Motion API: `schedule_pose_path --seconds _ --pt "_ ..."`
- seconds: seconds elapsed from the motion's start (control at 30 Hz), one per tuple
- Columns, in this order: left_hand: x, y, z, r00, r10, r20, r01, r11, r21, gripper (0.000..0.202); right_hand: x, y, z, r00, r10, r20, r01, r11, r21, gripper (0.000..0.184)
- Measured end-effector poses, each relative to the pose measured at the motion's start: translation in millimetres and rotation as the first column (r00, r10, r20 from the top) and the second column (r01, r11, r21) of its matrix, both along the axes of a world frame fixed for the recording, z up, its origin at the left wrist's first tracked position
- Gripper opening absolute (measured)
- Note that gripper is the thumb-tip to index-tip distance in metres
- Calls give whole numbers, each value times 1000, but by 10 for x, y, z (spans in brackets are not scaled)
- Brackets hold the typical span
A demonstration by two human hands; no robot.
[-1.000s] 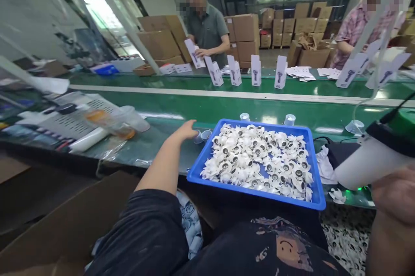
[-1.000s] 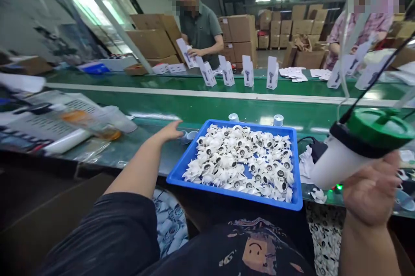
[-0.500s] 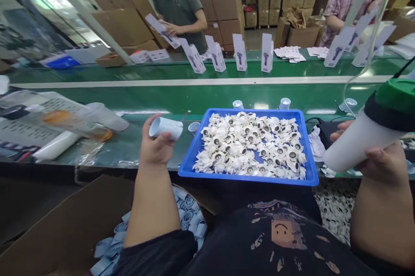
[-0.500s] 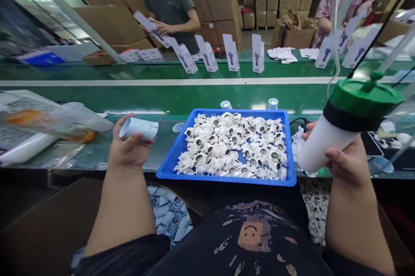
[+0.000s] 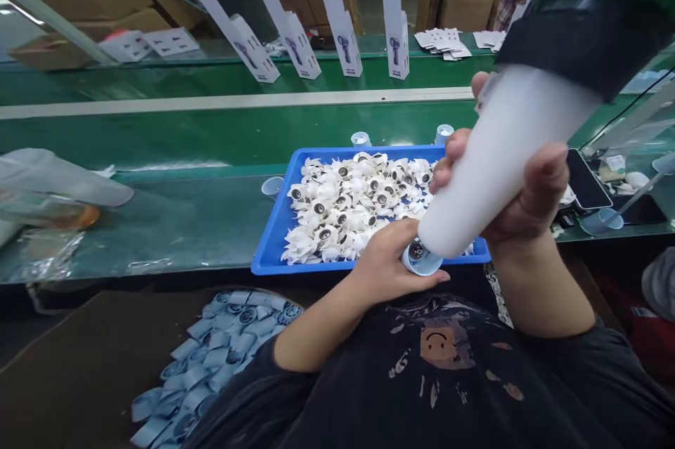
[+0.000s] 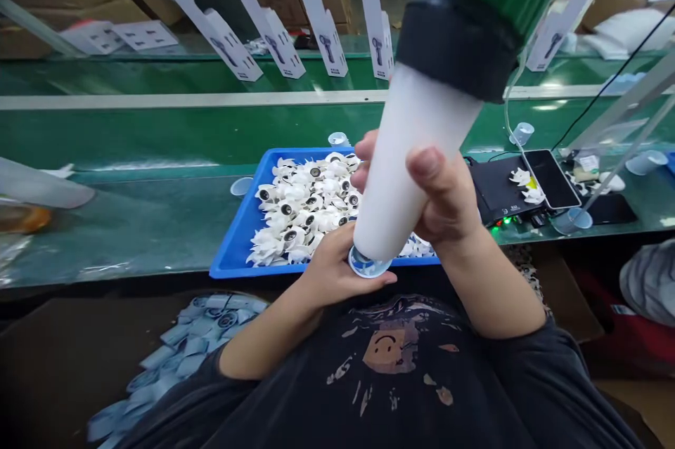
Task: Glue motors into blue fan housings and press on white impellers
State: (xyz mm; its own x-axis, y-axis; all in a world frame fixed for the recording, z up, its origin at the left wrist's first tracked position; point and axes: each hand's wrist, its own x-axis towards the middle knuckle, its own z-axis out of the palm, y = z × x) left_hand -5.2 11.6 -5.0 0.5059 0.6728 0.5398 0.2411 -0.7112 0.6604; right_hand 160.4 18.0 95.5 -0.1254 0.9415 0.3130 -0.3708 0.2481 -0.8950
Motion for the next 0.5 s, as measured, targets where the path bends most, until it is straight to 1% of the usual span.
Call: schedule_pose_path --seconds 0.1,0.2,0.27,0.37,0.5 --pt "32 -27 66 1000 23 -15 -24 999 -39 40 -9 -29 -21 989 -64 134 72 996 -53 48" --pt "51 -51 90 999 40 -22 -40 999 -36 36 15 -49 -25 985 -46 164 55 997 -51 43" --pt "64 -58 88 999 50 -15 -51 998 -34 34 16 -43 -41 989 -44 144 45 999 -9 47" --pt "78 -59 76 999 47 5 -47 998 -38 32 -9 -14 -109 995 -75 59 73 996 43 55" --pt "84 -55 61 999 47 18 -47 999 -23 31 -16 9 -204 997 -77 -32 79 994 70 54"
